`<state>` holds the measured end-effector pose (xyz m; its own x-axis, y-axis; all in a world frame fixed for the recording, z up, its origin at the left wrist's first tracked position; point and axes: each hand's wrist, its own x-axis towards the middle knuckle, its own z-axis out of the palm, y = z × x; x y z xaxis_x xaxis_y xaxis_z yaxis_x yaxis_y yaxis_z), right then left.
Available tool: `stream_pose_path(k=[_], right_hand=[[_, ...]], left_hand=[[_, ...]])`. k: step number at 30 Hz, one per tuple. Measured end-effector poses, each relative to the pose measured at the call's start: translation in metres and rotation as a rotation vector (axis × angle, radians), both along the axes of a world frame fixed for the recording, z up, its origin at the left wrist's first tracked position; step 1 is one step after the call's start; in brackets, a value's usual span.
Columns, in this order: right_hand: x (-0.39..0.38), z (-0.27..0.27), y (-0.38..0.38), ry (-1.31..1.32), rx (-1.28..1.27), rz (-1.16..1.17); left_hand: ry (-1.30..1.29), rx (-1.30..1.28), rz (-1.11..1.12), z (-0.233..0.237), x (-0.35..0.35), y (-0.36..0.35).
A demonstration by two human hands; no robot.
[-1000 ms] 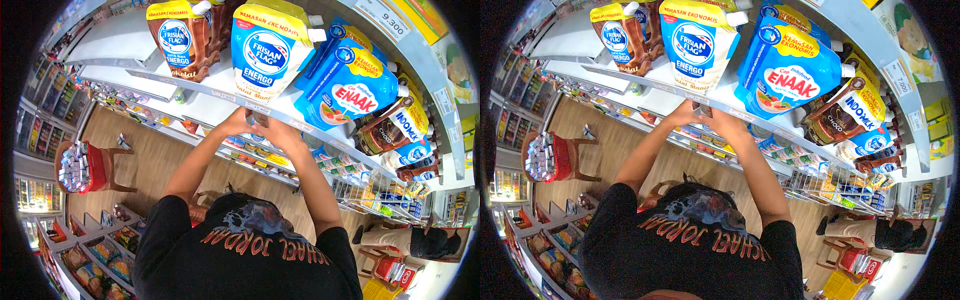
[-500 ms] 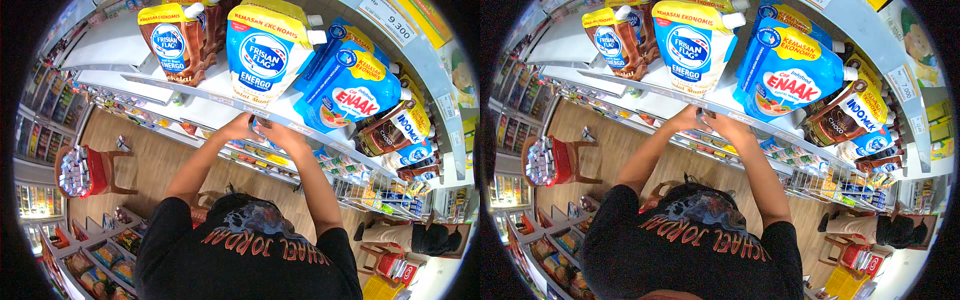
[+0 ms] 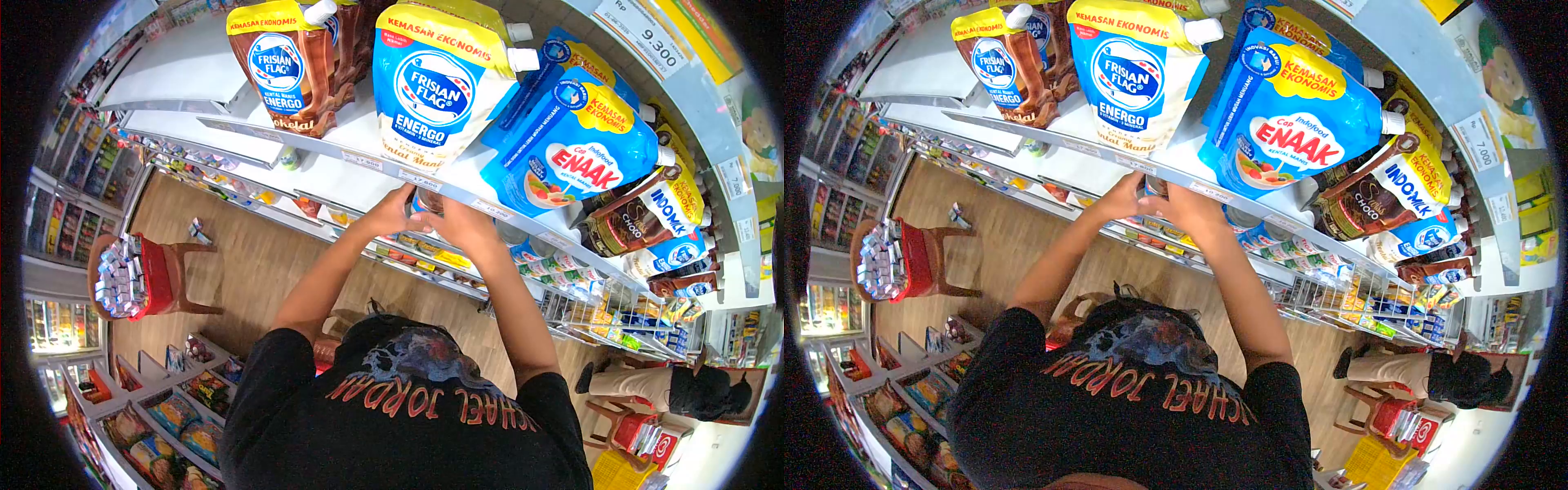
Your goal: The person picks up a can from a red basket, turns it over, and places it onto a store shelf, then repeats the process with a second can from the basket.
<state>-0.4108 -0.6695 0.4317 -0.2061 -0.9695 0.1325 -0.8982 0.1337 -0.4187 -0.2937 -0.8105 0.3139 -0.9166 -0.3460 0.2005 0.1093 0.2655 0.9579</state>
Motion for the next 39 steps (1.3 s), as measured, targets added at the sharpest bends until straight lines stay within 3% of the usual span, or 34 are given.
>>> stream_pose_path(k=[2, 3, 5, 7, 9, 11, 13, 16, 18, 19, 21, 22, 23, 24, 25, 26, 27, 29, 30, 33, 36, 37, 38, 39], right_hand=[[0.011, 0.002, 0.010, 0.199, -0.380, 0.020], [0.015, -0.001, 0.018, 0.198, -0.377, 0.022], [0.023, -0.010, 0.042, 0.054, -0.549, 0.273], [0.034, -0.034, 0.082, -0.091, -0.388, 0.303], [0.030, -0.093, 0.124, -0.248, -0.287, 0.195], [0.014, -0.150, 0.171, -0.393, -0.138, -0.046], [-0.021, -0.238, 0.231, -0.594, -0.023, -0.318], [-0.050, -0.307, 0.316, -1.201, 0.038, -1.011], [-0.071, -0.365, 0.382, -1.533, 0.259, -1.422], [-0.076, -0.387, 0.409, -1.478, 0.383, -1.321], [-0.093, -0.444, 0.460, -1.211, 0.606, -0.875], [-0.104, -0.475, 0.479, -1.054, 0.641, -0.629], [-0.117, -0.503, 0.493, -0.948, 0.633, -0.434], [-0.131, -0.528, 0.502, -0.915, 0.604, -0.311], [-0.146, -0.550, 0.508, -0.913, 0.573, -0.223], [-0.162, -0.560, 0.511, -0.931, 0.556, -0.189], [-0.179, -0.569, 0.511, -0.962, 0.560, -0.176], [-0.161, -0.460, 0.451, -1.037, 0.591, -0.417], [-0.151, -0.398, 0.416, -1.073, 0.592, -0.542], [-0.158, -0.398, 0.395, -1.109, 0.636, -0.363], [-0.185, -0.435, 0.398, -0.983, 0.782, -0.140], [-0.188, -0.447, 0.391, -0.976, 0.877, -0.076], [-0.181, -0.431, 0.392, -0.897, 0.848, -0.073], [-0.171, -0.417, 0.389, -0.877, 0.875, -0.028]], left_hand=[[0.005, -0.048, 0.020, -0.005, 0.001, 0.000], [0.087, -0.048, 0.076, -0.014, 0.003, 0.002], [0.171, -0.045, 0.139, -0.021, 0.014, 0.007], [0.228, 0.131, 0.387, -0.023, 0.042, 0.023], [0.203, 0.241, 0.539, -0.046, 0.073, 0.038], [0.240, 0.469, 0.792, -0.095, 0.111, 0.066], [0.308, 0.500, 1.225, -0.128, 0.137, 0.106], [0.196, 0.659, 1.305, -0.163, 0.173, 0.154], [0.223, 1.398, 1.370, -0.181, 0.184, 0.189], [0.248, 1.397, 1.400, -0.205, 0.194, 0.205], [0.302, 1.786, 1.308, -0.254, 0.210, 0.236], [0.208, 1.527, 1.398, -0.227, 0.195, 0.263], [0.239, 1.526, 1.426, -0.245, 0.199, 0.287], [-0.004, 1.283, 1.406, -0.281, 0.208, 0.315], [-0.242, 1.041, 1.368, -0.301, 0.209, 0.341], [-0.583, 0.796, 1.496, -0.287, 0.199, 0.372], [-0.576, 0.811, 1.530, -0.272, 0.194, 0.396], [-0.447, 0.405, 1.187, -0.278, 0.205, 0.450], [-0.753, 0.403, 0.929, -0.286, 0.216, 0.467], [-0.933, 0.493, 1.180, -0.349, 0.227, 0.526], [-0.978, 0.550, 1.207, -0.267, 0.211, 0.549], [-0.943, 0.559, 1.202, -0.257, 0.212, 0.553], [-0.965, 0.588, 1.101, -0.258, 0.218, 0.558], [-0.959, 0.618, 1.147, -0.258, 0.218, 0.571]])
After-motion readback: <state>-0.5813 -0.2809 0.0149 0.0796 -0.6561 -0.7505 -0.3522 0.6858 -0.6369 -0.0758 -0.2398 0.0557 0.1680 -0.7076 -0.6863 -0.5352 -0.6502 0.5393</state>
